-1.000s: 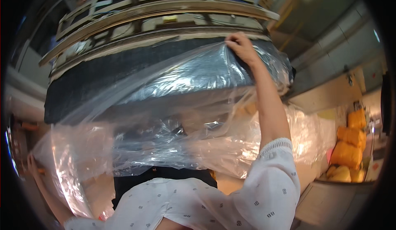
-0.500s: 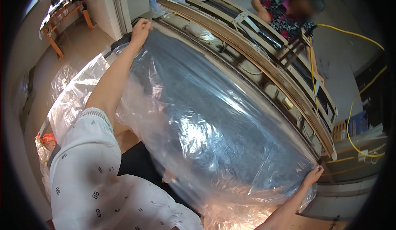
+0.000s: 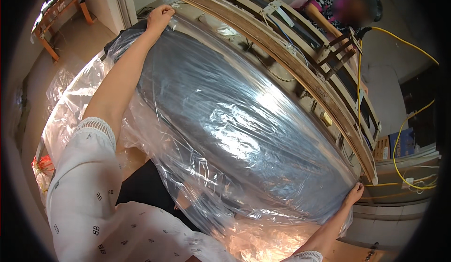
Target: Manually wrapping a large foam or plastic product in protective plastic sheeting on a manufacturing frame.
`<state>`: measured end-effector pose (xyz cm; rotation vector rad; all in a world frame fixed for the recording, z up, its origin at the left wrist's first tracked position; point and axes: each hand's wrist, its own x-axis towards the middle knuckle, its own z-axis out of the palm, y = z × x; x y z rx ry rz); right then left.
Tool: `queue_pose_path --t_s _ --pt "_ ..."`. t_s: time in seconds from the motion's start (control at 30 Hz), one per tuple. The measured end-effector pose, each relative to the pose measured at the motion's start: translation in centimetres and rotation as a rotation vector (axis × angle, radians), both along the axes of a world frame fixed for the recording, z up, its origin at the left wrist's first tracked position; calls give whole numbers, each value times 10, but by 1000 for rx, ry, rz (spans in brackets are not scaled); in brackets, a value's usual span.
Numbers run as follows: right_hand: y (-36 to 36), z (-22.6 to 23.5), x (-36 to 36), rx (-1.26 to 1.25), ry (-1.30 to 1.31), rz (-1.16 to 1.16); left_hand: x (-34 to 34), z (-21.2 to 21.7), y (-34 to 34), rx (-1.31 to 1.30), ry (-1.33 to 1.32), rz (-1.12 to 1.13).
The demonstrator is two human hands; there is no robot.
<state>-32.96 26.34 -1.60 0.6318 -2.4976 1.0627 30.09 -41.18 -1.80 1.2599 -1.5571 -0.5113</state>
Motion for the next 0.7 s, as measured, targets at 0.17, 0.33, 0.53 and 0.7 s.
queue_pose_path --t_s 0.17,0.33,0.53,0.7 --pt "-9 1 -1 0 91 -72 3 -2 -3 -44 -78 97" --pt "8 -5 -23 90 180 -195 13 -19 -26 -109 31 221" --pt "-2 2 -11 -74 37 -224 27 -4 -18 176 684 52" --pt "14 9 -12 -15 2 -129 23 -3 -21 57 -24 400"
